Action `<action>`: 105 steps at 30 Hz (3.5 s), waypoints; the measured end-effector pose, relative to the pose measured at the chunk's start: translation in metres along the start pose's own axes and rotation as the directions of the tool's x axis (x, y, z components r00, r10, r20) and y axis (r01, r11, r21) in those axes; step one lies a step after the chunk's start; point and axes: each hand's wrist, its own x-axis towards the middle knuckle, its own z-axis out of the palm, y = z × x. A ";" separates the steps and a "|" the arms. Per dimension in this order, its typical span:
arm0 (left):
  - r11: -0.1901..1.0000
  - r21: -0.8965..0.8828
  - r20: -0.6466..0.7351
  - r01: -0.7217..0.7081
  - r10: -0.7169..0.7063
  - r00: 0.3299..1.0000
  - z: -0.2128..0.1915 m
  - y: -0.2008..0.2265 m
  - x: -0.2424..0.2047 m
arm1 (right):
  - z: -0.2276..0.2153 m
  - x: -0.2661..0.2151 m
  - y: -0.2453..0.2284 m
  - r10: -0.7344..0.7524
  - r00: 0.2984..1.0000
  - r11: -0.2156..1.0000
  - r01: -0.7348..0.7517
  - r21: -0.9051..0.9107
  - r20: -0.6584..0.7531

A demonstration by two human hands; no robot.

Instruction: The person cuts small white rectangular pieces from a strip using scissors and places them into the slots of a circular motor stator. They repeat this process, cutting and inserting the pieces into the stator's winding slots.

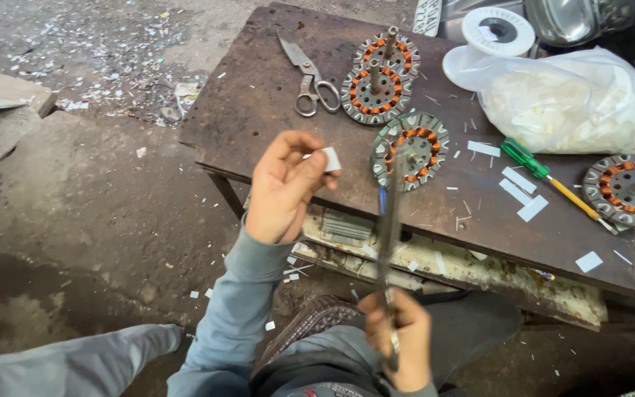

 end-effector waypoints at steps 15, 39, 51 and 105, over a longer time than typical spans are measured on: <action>0.963 0.156 0.017 0.220 -0.225 0.974 0.012 -0.065 -0.013 | -0.128 0.149 -0.135 -0.169 0.965 0.061 -0.191 -0.980 -0.199; 0.950 0.127 0.122 0.284 -0.300 0.946 0.042 -0.104 -0.019 | -0.005 0.078 -0.128 -0.259 0.963 0.964 0.263 0.042 -0.070; 0.897 0.034 0.188 0.440 -0.438 0.879 0.034 -0.102 -0.019 | 0.002 0.070 -0.130 -0.254 0.966 0.949 0.241 -0.203 -0.039; 0.717 0.693 0.106 -0.077 0.005 0.994 0.029 -0.114 0.130 | -0.021 0.230 -0.159 -0.314 0.949 0.779 0.267 -0.567 0.016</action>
